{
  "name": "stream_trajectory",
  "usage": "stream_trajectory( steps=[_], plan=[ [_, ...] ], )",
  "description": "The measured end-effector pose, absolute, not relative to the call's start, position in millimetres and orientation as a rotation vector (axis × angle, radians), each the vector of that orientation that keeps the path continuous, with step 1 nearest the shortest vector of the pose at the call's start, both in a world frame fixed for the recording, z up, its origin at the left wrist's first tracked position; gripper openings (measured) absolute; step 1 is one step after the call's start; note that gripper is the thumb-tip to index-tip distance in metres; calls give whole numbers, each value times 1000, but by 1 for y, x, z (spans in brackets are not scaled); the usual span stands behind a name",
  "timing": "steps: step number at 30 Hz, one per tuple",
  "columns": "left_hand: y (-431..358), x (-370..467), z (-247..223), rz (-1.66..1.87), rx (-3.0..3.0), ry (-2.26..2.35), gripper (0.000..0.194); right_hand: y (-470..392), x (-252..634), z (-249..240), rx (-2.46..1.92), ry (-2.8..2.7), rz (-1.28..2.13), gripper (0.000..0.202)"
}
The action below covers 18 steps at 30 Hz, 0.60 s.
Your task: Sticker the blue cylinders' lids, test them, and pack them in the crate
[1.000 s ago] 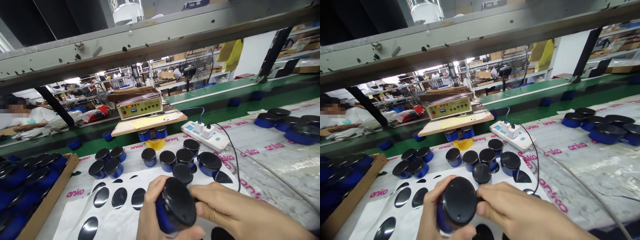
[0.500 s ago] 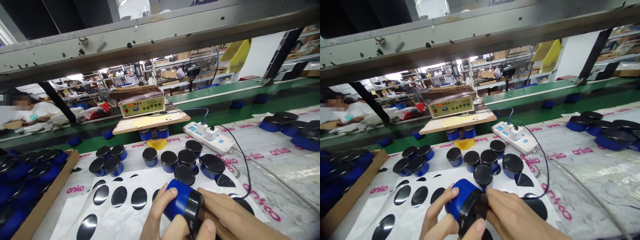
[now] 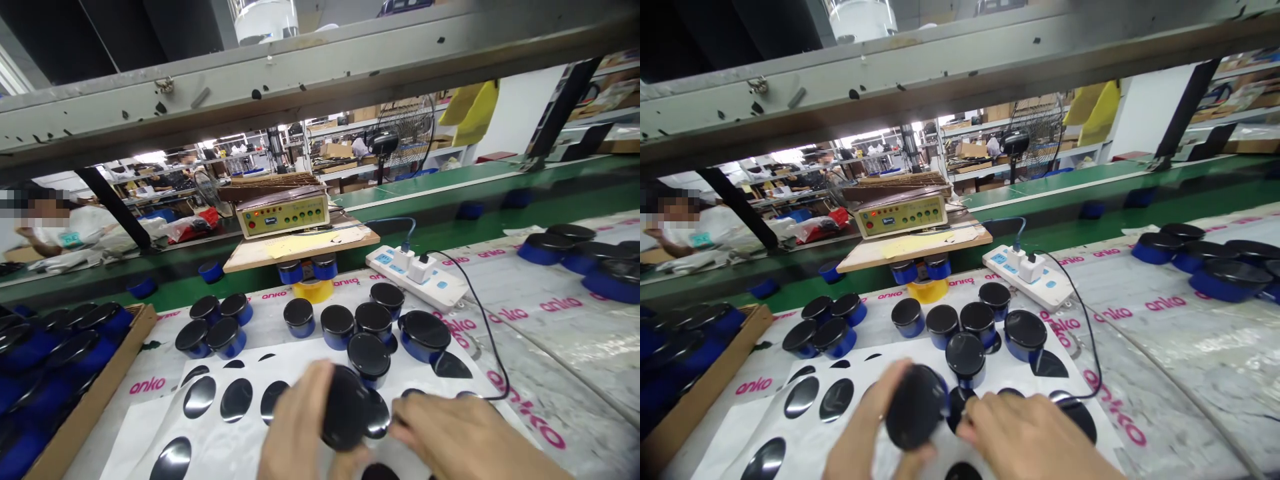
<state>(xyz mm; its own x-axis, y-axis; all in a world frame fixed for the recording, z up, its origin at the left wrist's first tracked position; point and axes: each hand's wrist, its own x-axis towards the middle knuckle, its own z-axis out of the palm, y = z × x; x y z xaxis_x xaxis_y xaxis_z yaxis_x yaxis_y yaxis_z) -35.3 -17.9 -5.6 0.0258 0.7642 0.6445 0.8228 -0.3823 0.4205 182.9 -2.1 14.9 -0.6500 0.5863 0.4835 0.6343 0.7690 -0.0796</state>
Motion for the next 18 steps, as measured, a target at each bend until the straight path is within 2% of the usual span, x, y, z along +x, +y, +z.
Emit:
stream_trajectory(
  steps=[3,6,9,13,16,18],
  plan=[
    [-6,-49,2,-1319,-1880,-2162,54,9,210,24,-1135,-2280,-269,27],
    [7,-48,-2,-1305,-2086,-2353,54,28,234,29,-1517,-2093,-313,30],
    [13,-36,-13,-1241,-2349,-2347,52,48,239,22,-1755,-2030,-190,35],
    [9,-37,-25,-1133,-2343,-2333,59,63,229,5,-1697,-2163,108,32],
    [3,-52,-35,-1037,-2301,-2306,69,67,226,-1,-1725,-2168,144,26],
    [-2,-62,-45,-982,-2299,-2266,89,69,226,-2,-1755,-2132,90,24]
  ],
)
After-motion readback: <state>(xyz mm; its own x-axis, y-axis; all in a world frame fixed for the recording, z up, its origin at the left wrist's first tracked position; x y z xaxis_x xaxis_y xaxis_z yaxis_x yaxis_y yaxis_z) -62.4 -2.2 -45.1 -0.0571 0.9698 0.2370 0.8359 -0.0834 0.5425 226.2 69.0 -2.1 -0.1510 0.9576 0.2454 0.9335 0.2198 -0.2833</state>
